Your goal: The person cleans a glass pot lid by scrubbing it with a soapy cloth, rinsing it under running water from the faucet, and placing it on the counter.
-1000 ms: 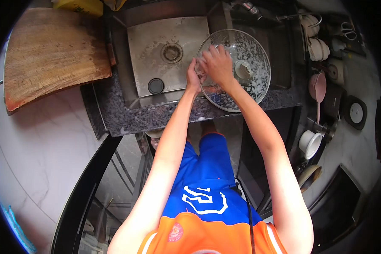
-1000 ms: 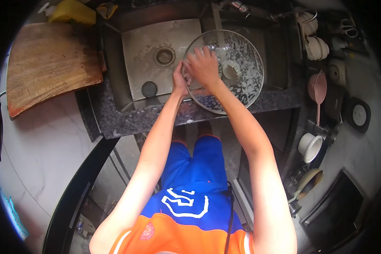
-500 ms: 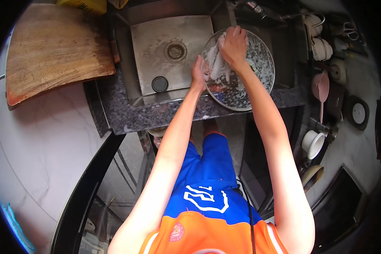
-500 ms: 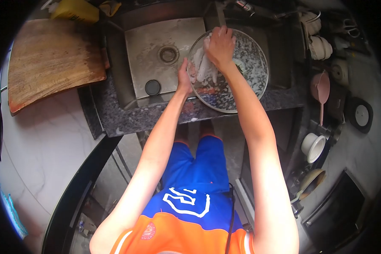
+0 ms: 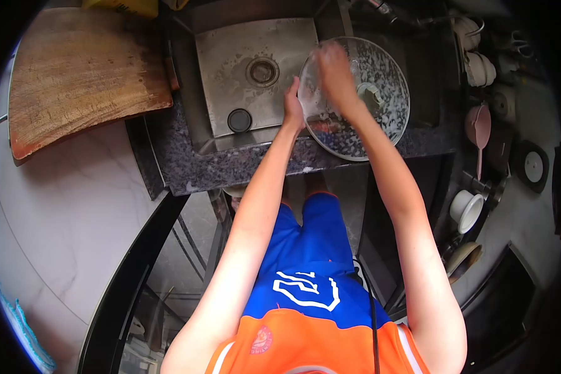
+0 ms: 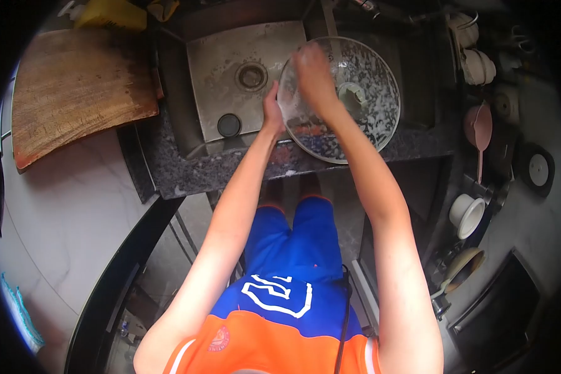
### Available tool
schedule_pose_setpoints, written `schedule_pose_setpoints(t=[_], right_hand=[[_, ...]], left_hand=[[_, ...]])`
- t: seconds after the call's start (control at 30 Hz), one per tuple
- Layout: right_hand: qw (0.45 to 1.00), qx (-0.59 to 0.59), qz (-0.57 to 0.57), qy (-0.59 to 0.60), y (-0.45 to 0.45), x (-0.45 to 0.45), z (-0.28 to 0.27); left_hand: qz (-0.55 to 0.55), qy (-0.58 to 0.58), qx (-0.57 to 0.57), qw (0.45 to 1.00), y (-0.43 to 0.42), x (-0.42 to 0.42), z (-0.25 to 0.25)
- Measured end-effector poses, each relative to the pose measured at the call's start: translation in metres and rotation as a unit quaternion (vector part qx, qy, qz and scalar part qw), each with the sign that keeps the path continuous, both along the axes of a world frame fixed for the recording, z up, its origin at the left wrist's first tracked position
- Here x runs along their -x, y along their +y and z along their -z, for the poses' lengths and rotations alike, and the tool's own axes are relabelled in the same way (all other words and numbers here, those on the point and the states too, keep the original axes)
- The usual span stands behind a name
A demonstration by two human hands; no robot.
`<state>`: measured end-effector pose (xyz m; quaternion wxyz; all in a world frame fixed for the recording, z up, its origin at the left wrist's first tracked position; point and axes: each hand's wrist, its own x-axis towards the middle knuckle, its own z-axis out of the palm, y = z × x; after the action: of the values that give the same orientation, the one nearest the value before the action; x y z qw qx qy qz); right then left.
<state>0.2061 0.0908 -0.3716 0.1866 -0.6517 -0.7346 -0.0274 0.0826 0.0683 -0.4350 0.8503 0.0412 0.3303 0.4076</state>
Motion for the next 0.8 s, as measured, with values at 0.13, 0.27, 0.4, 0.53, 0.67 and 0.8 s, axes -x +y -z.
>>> schedule_pose_setpoints(t=[0.13, 0.27, 0.4, 0.53, 0.67, 0.8], right_hand=[[0.989, 0.029, -0.144, 0.026, -0.067, 0.028, -0.022], [0.991, 0.107, -0.069, -0.028, -0.012, -0.005, -0.006], [0.997, 0.07, 0.0, -0.023, -0.012, 0.001, -0.012], [0.99, 0.058, -0.129, 0.023, -0.097, 0.031, -0.035], [0.993, 0.058, -0.098, 0.013, -0.067, 0.026, -0.024], [0.998, 0.051, 0.036, 0.002, -0.009, 0.011, -0.016]], left_hand=[[0.039, -0.016, 0.026, 0.999, 0.001, 0.005, 0.018], [-0.022, -0.049, 0.072, 0.996, 0.001, -0.002, -0.022], [0.015, -0.041, 0.045, 0.998, 0.008, 0.005, 0.02], [0.015, -0.039, 0.076, 0.996, 0.006, 0.0, -0.001], [-0.006, 0.025, 0.076, 0.997, 0.006, 0.001, -0.019], [0.088, 0.021, 0.052, 0.995, 0.007, 0.01, -0.008]])
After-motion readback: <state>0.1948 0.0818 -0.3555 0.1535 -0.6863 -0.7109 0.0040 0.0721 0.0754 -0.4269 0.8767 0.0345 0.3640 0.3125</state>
